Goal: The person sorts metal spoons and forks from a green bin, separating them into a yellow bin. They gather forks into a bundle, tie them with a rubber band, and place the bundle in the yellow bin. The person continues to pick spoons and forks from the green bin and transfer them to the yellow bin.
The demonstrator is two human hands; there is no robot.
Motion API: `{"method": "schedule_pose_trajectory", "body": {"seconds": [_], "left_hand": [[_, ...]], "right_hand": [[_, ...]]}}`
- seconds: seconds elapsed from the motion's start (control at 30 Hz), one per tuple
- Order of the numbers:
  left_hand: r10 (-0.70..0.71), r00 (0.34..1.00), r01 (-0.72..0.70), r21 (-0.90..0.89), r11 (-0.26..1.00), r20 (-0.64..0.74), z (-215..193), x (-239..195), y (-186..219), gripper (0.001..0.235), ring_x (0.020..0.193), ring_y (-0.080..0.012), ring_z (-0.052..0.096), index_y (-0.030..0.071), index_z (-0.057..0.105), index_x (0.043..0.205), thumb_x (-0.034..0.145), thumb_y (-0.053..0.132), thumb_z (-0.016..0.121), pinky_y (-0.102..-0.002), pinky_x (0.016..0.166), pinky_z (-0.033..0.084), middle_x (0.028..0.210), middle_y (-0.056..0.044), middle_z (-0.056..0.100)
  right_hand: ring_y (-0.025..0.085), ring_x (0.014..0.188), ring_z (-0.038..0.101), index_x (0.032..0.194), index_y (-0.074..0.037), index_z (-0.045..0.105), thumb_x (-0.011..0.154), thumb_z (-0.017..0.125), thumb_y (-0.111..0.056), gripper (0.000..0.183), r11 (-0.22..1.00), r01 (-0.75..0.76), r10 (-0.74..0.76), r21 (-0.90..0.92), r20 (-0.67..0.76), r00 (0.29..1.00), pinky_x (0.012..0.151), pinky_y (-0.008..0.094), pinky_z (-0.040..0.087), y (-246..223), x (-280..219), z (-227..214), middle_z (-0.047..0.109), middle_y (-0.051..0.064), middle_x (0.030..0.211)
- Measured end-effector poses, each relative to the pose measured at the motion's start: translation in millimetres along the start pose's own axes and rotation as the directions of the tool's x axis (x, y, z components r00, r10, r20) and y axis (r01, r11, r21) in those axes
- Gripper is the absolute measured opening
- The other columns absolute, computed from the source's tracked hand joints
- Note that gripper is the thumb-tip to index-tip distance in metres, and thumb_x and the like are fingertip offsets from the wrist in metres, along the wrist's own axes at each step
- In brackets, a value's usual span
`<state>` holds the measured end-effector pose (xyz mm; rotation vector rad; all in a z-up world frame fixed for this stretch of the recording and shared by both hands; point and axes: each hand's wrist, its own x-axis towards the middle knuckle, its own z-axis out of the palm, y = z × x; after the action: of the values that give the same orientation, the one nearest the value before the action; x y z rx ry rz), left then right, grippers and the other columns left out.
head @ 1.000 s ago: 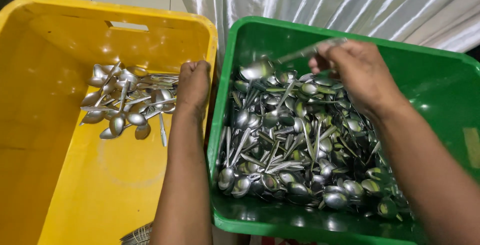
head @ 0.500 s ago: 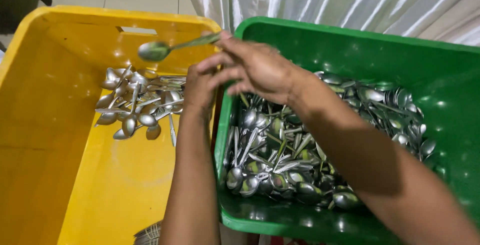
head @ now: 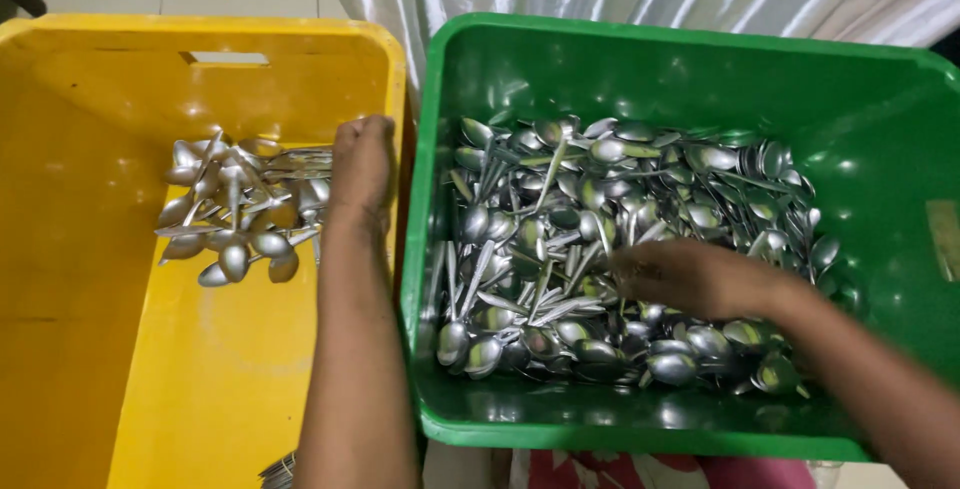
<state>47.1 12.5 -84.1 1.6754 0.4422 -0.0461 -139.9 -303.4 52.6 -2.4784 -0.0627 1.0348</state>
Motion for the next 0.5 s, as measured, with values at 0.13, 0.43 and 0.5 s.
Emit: {"method": "schedule_pose_trajectory", "body": {"seconds": [0.13,0.43,0.5], "left_hand": [[0.065,0.997,-0.069,0.085,0.994,0.047,-7.5,-1.7,2.4,0.043,0.104,-0.031,0.056,0.01,0.063,0.111,0.085,0.044,0.065,-0.043,0.087,0.044,0.102,-0.012,0.059],[0.692,0.717,-0.651,0.276,0.707,-0.083,8.1,-76.6,53.5,0.015,0.082,-0.0189,0.052,0.006,0.062,0.113,0.099,0.001,0.061,-0.032,0.078,0.046,0.085,-0.002,0.044],[0.807,0.59,-0.788,0.241,0.566,0.032,38.0,-103.6,59.4,0.017,0.091,-0.0336,0.061,0.0,0.058,0.115,0.103,-0.004,0.047,-0.043,0.086,0.048,0.096,-0.022,0.058]], "right_hand": [[0.046,0.116,0.07,0.127,-0.012,0.071,0.092,0.063,-0.026,0.039,0.994,-0.086,0.081,-0.069,-0.073,0.994,0.096,0.055,0.056,96.8,-1.9,7.2,0.076,0.023,0.12],[0.04,0.107,0.072,0.135,-0.021,0.068,0.088,0.07,-0.042,0.052,0.969,-0.098,0.202,0.225,-0.505,0.839,0.093,0.053,0.052,218.2,31.3,-3.0,0.079,0.015,0.102],[0.037,0.102,0.074,0.129,-0.028,0.073,0.091,0.066,-0.039,0.041,0.97,-0.129,0.223,0.204,-0.557,0.8,0.094,0.05,0.053,211.3,33.9,5.1,0.08,0.014,0.098]]}}
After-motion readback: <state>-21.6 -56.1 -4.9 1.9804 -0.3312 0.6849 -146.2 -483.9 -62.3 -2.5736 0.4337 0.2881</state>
